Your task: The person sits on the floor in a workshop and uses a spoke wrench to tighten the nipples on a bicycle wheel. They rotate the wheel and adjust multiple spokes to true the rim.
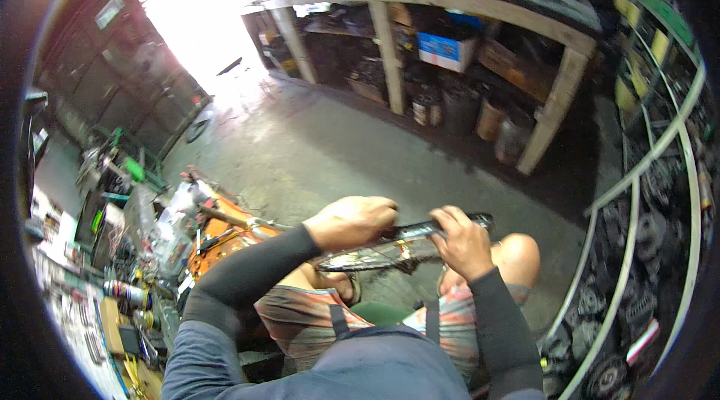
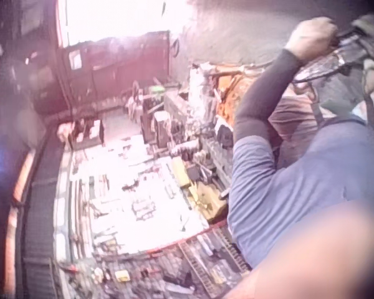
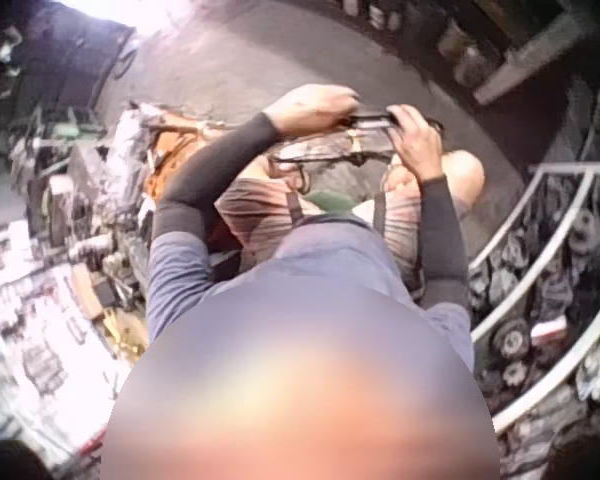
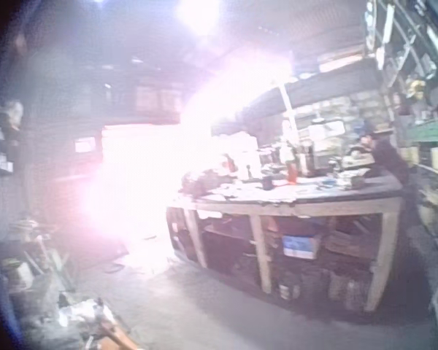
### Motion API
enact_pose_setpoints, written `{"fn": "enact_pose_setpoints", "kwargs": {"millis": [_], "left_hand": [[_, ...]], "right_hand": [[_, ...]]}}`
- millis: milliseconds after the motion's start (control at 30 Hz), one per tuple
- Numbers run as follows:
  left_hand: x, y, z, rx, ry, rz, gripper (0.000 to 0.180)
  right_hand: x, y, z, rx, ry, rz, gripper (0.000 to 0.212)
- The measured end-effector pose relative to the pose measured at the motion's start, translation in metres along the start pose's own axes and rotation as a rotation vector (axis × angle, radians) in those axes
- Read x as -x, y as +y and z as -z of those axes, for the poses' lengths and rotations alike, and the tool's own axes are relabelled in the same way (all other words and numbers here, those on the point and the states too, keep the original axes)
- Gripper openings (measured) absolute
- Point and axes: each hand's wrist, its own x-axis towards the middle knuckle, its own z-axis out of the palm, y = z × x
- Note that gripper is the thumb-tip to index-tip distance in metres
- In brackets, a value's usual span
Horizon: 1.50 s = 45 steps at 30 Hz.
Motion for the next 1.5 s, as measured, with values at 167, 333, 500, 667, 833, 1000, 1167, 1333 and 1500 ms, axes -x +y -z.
{"fn": "enact_pose_setpoints", "kwargs": {"millis": [167, 333, 500, 667, 833, 1000, 1167, 1333, 1500], "left_hand": [[0.058, -0.004, -0.036, 0.994, 0.574, 0.575, 0.008], [0.095, -0.021, -0.076, 1.586, 0.763, 0.556, 0.015], [0.038, 0.028, -0.032, 0.448, 0.427, 0.402, 0.077], [0.005, 0.019, -0.033, 0.303, 0.185, 0.338, 0.037], [0.036, -0.006, -0.044, 0.764, 0.586, 0.684, 0.01], [0.112, -0.035, -0.015, 0.956, 1.078, 0.703, 0.018], [0.193, -0.055, 0.021, 0.876, 1.44, 0.651, 0.017], [0.278, -0.081, 0.035, 0.91, 1.729, 0.753, 0.013], [0.199, -0.044, 0.037, 0.104, 0.386, 0.893, 0.045]], "right_hand": [[-0.002, 0.012, -0.004, -0.044, 0.018, -0.022, 0.039], [-0.011, 0.004, 0.0, -0.051, -0.04, -0.05, 0.04], [-0.012, 0.002, 0.002, -0.045, -0.065, -0.069, 0.041], [-0.011, -0.001, -0.005, -0.043, -0.038, -0.034, 0.041], [-0.012, 0.016, -0.006, -0.029, -0.022, -0.061, 0.04], [-0.031, 0.021, -0.002, 0.05, -0.061, -0.096, 0.035], [-0.044, 0.034, 0.005, 0.186, -0.097, -0.168, 0.031], [-0.041, 0.065, 0.017, 0.269, -0.135, -0.251, 0.025], [-0.041, 0.091, 0.021, 0.39, -0.158, -0.297, 0.027]]}}
